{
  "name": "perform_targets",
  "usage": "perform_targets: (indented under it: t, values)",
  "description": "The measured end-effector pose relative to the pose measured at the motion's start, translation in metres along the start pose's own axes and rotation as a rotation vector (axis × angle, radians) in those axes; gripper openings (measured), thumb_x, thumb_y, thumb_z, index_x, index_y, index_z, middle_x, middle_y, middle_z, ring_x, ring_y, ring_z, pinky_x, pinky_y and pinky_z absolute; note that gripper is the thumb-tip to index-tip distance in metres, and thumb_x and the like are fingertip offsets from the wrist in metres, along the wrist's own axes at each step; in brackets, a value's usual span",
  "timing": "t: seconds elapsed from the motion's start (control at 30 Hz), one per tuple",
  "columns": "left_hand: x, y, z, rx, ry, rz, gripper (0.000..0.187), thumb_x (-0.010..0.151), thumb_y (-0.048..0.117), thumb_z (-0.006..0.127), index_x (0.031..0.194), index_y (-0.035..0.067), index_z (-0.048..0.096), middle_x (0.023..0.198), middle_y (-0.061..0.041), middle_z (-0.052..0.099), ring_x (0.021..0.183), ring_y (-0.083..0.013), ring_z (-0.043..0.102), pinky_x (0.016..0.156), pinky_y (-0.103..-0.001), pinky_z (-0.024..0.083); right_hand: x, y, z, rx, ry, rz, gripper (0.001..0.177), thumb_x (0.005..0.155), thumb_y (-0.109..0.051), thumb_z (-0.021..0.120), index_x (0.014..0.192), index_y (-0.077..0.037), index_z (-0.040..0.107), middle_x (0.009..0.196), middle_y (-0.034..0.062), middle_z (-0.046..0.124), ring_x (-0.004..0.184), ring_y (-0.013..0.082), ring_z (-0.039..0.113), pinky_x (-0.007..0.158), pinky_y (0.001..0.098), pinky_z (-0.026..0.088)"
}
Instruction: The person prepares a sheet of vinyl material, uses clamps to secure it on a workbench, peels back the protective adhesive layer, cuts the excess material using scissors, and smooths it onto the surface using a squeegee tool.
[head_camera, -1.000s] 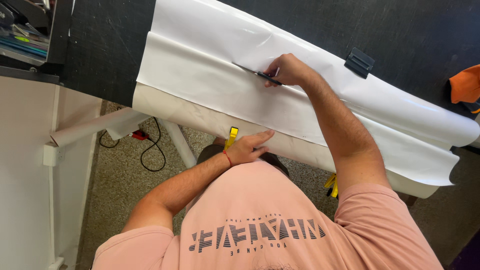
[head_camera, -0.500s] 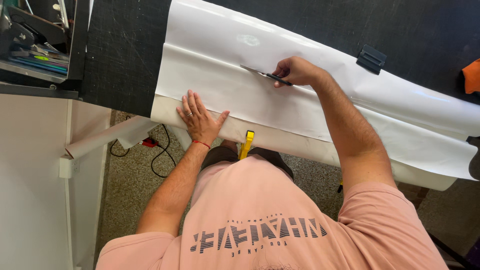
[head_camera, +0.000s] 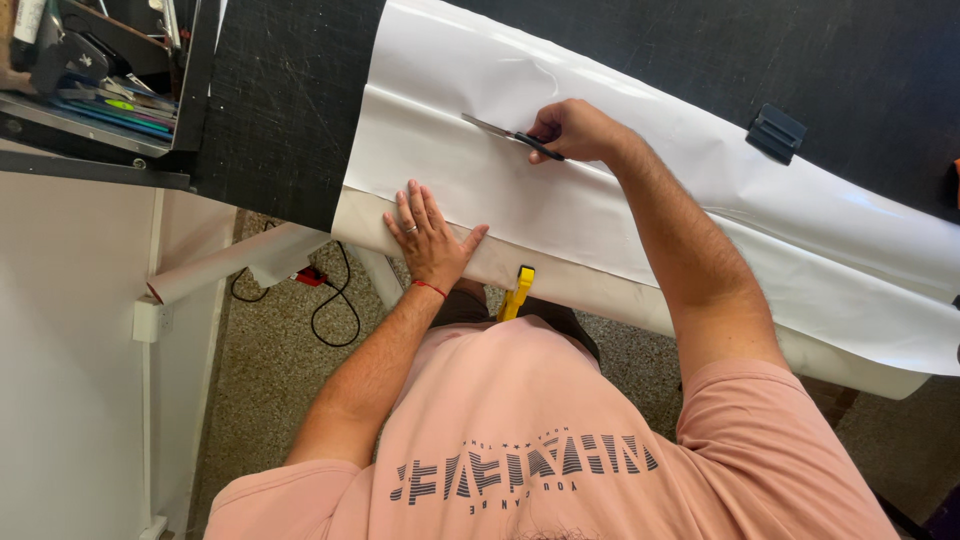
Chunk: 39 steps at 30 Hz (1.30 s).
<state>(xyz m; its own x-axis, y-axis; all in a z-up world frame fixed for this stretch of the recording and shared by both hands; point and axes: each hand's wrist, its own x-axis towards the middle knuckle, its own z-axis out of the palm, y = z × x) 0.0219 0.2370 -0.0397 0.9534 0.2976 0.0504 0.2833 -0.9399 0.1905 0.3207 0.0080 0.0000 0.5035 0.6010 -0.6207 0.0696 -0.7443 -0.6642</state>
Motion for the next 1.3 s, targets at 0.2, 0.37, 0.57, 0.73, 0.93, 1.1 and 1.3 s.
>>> perform_targets:
  t: [0.2, 0.37, 0.57, 0.73, 0.93, 1.1, 1.3]
  values:
    - [0.000, 0.002, -0.004, 0.098, -0.019, 0.003, 0.136, 0.096, 0.101, 0.060, 0.173, -0.008, 0.039, 0.184, -0.025, 0.031, 0.168, -0.0461, 0.031, 0.134, -0.076, 0.029, 0.012, -0.054, 0.004, 0.015, -0.007, 0.061, 0.037, 0.084, -0.035, 0.102, 0.112, -0.017, 0.084, 0.099, -0.0058, 0.077, 0.090, 0.0117, 0.066, 0.078, 0.0299, 0.053]
    - [0.001, 0.002, -0.003, 0.114, -0.041, 0.003, 0.134, 0.097, 0.102, 0.055, 0.175, -0.006, 0.039, 0.185, -0.025, 0.028, 0.169, -0.0455, 0.028, 0.134, -0.077, 0.027, 0.030, -0.092, 0.005, -0.087, 0.000, 0.069, 0.035, 0.084, -0.045, 0.098, 0.110, -0.026, 0.084, 0.098, -0.0113, 0.076, 0.091, 0.0114, 0.065, 0.081, 0.0323, 0.048]
    - [0.000, 0.004, -0.004, 0.085, -0.021, -0.005, 0.131, 0.097, 0.100, 0.056, 0.174, -0.005, 0.041, 0.185, -0.023, 0.028, 0.169, -0.0457, 0.029, 0.134, -0.077, 0.028, 0.081, -0.118, 0.020, -0.062, -0.007, -0.061, 0.036, 0.087, -0.040, 0.100, 0.110, -0.018, 0.083, 0.096, -0.0058, 0.076, 0.086, 0.0133, 0.064, 0.076, 0.0312, 0.052]
    - [0.000, 0.005, -0.009, 0.081, -0.006, -0.013, 0.134, 0.095, 0.101, 0.059, 0.173, -0.005, 0.041, 0.185, -0.022, 0.031, 0.168, -0.0444, 0.033, 0.132, -0.076, 0.033, 0.111, -0.164, 0.026, 0.072, 0.002, -0.080, 0.027, 0.090, -0.029, 0.101, 0.106, -0.017, 0.082, 0.088, -0.0041, 0.077, 0.073, 0.0097, 0.067, 0.068, 0.0270, 0.057]
    - [0.000, 0.002, -0.007, 0.030, 0.054, -0.009, 0.138, 0.090, 0.101, 0.071, 0.172, -0.005, 0.040, 0.184, -0.023, 0.034, 0.168, -0.0460, 0.037, 0.130, -0.078, 0.036, 0.103, -0.208, 0.035, 0.123, 0.229, -0.315, 0.030, 0.090, -0.014, 0.095, 0.114, -0.019, 0.078, 0.086, -0.0059, 0.082, 0.075, 0.0081, 0.072, 0.068, 0.0280, 0.055]
    - [0.000, 0.001, -0.007, 0.012, 0.022, -0.002, 0.133, 0.094, 0.100, 0.064, 0.173, -0.005, 0.041, 0.184, -0.023, 0.035, 0.167, -0.0471, 0.038, 0.130, -0.079, 0.033, 0.015, -0.120, 0.014, -0.019, 0.495, -0.269, 0.043, 0.097, -0.006, 0.083, 0.139, -0.016, 0.079, 0.118, 0.0060, 0.088, 0.097, 0.0228, 0.078, 0.096, 0.0358, 0.058]
    - [0.003, 0.001, -0.010, 0.017, -0.097, -0.009, 0.138, 0.095, 0.103, 0.052, 0.177, -0.007, 0.038, 0.187, -0.023, 0.027, 0.172, -0.0441, 0.027, 0.135, -0.076, 0.020, -0.074, 0.094, -0.049, -0.201, 1.036, -0.178, 0.031, 0.092, 0.006, 0.087, 0.119, -0.008, 0.088, 0.109, 0.0106, 0.085, 0.087, 0.0232, 0.079, 0.082, 0.0345, 0.065]
